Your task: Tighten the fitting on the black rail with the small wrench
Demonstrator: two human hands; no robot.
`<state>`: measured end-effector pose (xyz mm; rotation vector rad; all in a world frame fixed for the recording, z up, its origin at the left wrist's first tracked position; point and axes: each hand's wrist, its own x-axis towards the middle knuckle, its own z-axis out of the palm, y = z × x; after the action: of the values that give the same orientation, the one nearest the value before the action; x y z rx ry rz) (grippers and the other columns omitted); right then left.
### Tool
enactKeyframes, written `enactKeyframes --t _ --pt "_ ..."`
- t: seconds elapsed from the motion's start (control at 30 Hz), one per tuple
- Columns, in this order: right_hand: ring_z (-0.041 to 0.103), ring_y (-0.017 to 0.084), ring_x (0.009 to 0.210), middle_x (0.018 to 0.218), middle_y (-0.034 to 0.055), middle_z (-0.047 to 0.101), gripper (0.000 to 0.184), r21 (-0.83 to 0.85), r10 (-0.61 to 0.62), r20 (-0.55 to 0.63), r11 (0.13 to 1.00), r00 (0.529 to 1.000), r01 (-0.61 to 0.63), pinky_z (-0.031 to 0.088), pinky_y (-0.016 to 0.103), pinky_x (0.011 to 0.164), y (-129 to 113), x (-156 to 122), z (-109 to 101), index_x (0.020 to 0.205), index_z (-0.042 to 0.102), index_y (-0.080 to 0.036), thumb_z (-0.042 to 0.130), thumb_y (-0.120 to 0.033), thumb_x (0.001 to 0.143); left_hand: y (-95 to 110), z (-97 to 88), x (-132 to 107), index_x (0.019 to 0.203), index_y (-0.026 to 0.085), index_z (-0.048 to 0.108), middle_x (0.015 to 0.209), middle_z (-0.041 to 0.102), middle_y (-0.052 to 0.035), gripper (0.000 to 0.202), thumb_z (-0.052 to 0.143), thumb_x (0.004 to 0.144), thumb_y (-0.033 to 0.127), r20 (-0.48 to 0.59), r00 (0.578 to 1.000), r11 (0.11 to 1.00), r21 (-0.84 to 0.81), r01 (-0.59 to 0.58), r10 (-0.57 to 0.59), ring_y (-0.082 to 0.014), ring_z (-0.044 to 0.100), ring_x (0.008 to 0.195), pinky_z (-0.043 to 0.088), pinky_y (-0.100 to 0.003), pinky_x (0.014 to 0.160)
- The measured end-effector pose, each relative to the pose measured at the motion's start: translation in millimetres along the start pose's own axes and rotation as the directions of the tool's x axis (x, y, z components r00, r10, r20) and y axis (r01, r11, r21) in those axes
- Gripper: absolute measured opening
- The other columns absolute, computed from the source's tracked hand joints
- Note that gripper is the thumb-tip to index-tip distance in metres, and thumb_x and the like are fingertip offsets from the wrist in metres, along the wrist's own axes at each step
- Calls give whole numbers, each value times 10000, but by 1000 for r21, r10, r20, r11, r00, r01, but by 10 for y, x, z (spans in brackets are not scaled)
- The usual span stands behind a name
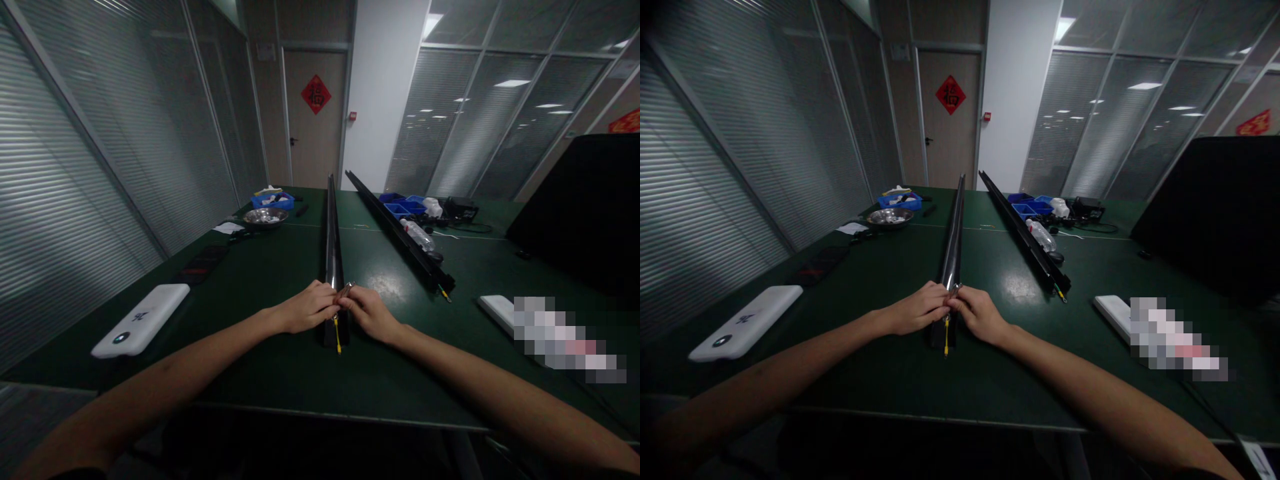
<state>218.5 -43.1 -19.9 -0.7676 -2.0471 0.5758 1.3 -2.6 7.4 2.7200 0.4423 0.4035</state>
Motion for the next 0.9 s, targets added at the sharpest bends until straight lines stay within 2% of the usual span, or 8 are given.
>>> enactKeyframes --t 0.27,0.63,0.9 --pt "613 168 751 869 33 660 188 -49 17 -9 999 1000 -17 488 284 727 -55 -12 -1 981 640 -187 495 -283 1052 -28 23 -12 1060 196 613 1073 659 -84 292 347 1082 315 -1 1000 1000 -10 15 -15 -247 558 1045 350 -410 991" --pt "630 186 775 870 48 677 235 3 7 -1 1000 1000 -7 504 308 740 -16 8 -9 934 648 -181 488 -308 1051 2 10 -8 1019 190 614 1035 650 -67 293 354 1082 308 -9 1000 1000 -28 15 -16 -230 556 999 359 -382 945" --pt "619 185 776 871 46 669 227 -54 26 -17 998 1000 -27 494 304 741 -70 -6 -20 970 648 -185 483 -317 1054 -2 13 2 1032 182 611 1041 655 -76 285 356 1076 302 -20 1000 1000 -25 4 -4 -229 554 1002 359 -382 950"
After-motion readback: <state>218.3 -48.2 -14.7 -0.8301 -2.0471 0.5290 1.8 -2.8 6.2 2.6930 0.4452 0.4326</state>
